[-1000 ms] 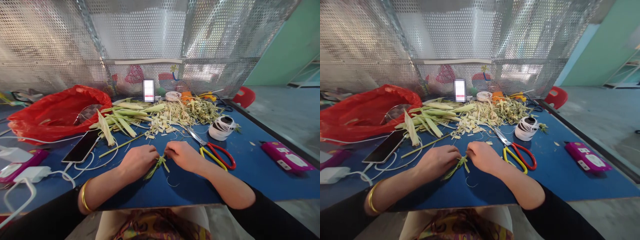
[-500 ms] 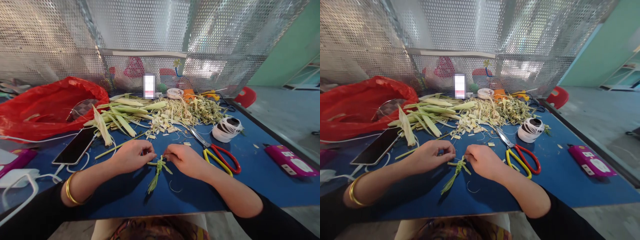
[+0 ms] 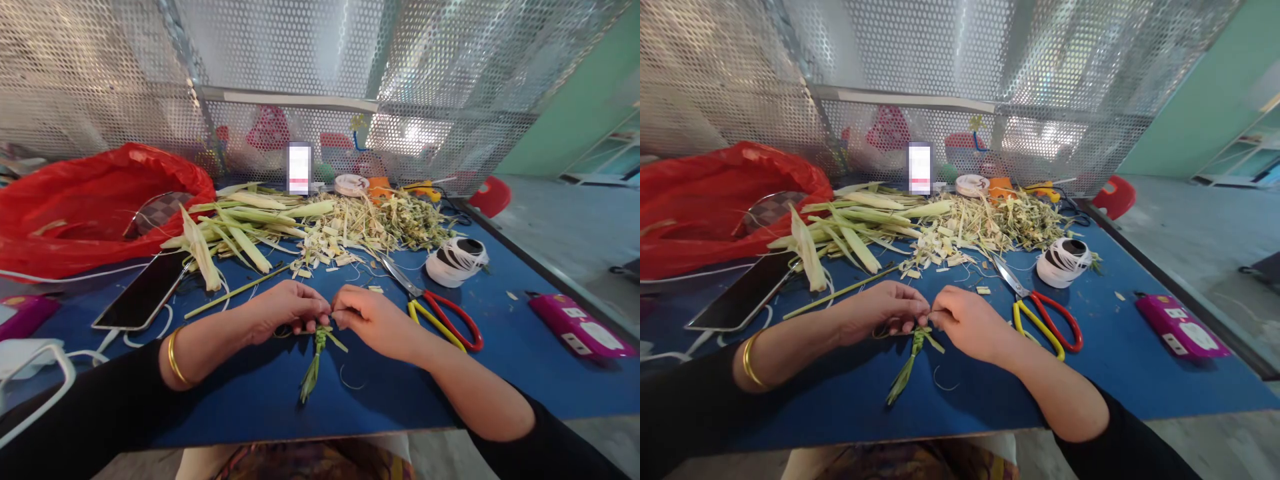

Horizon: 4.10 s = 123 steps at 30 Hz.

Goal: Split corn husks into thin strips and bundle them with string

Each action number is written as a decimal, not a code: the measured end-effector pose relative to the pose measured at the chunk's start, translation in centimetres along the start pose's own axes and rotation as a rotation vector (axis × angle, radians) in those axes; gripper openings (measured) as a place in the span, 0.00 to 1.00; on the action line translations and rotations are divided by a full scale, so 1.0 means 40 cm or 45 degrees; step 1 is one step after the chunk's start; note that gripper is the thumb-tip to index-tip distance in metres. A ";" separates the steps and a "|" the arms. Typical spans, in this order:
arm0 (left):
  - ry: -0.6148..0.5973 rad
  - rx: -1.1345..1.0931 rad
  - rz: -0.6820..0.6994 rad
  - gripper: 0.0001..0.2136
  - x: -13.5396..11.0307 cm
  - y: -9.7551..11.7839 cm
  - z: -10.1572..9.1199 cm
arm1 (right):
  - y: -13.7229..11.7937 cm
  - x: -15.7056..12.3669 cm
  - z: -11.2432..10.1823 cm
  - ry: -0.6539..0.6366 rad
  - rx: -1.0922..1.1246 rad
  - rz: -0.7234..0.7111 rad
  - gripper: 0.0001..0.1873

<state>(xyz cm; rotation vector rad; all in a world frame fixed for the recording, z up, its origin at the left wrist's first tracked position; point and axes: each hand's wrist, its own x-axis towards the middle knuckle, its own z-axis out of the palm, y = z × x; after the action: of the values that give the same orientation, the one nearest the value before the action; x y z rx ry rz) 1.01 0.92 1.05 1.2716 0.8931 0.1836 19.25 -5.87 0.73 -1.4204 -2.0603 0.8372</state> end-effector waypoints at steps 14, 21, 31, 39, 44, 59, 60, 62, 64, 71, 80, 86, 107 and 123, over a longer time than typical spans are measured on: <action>0.113 0.154 0.155 0.04 -0.001 -0.020 0.030 | -0.008 0.011 -0.005 0.015 0.991 0.003 0.08; 0.106 0.073 0.109 0.06 -0.003 -0.017 0.027 | 0.009 0.009 -0.014 0.332 0.291 -0.035 0.04; 0.093 0.126 0.116 0.08 0.005 -0.024 0.021 | 0.013 0.021 0.024 0.221 0.323 0.072 0.06; 0.074 0.028 0.114 0.09 0.005 -0.019 0.014 | 0.008 0.018 0.025 0.275 0.649 0.286 0.08; 0.104 0.000 0.101 0.07 0.005 -0.011 0.007 | 0.001 0.001 0.008 0.230 0.305 0.061 0.10; 0.120 0.390 0.385 0.03 0.009 -0.026 -0.003 | 0.039 0.030 0.052 0.113 0.560 0.131 0.11; 0.128 0.442 0.421 0.02 0.009 -0.025 -0.004 | 0.039 0.029 0.052 0.102 0.495 0.105 0.11; 0.165 0.552 0.475 0.03 0.006 -0.023 -0.002 | 0.038 0.025 0.050 0.099 0.368 0.060 0.11; 0.258 0.703 0.537 0.04 0.000 -0.023 0.005 | 0.037 0.022 0.048 0.107 0.299 0.042 0.12; 0.572 1.431 0.936 0.07 -0.012 -0.052 0.024 | 0.037 0.021 0.053 0.151 0.264 0.032 0.13; 0.653 1.905 1.129 0.10 -0.010 -0.063 0.008 | 0.033 0.025 0.060 0.233 0.226 -0.011 0.11; 0.709 1.857 1.212 0.12 -0.010 -0.059 0.008 | 0.037 0.031 0.059 0.209 0.413 0.054 0.08; 0.699 1.355 1.199 0.09 -0.017 -0.049 0.007 | 0.020 0.032 0.046 0.229 0.786 0.169 0.05; 0.601 1.301 1.343 0.04 -0.027 -0.064 -0.011 | 0.015 0.030 0.057 0.335 0.514 0.050 0.03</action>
<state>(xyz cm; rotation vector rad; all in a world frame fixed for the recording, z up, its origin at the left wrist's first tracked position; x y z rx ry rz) -0.88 -0.24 -0.69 2.6678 0.5995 0.9763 17.65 -5.05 -1.18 -1.2710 -1.5667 0.9603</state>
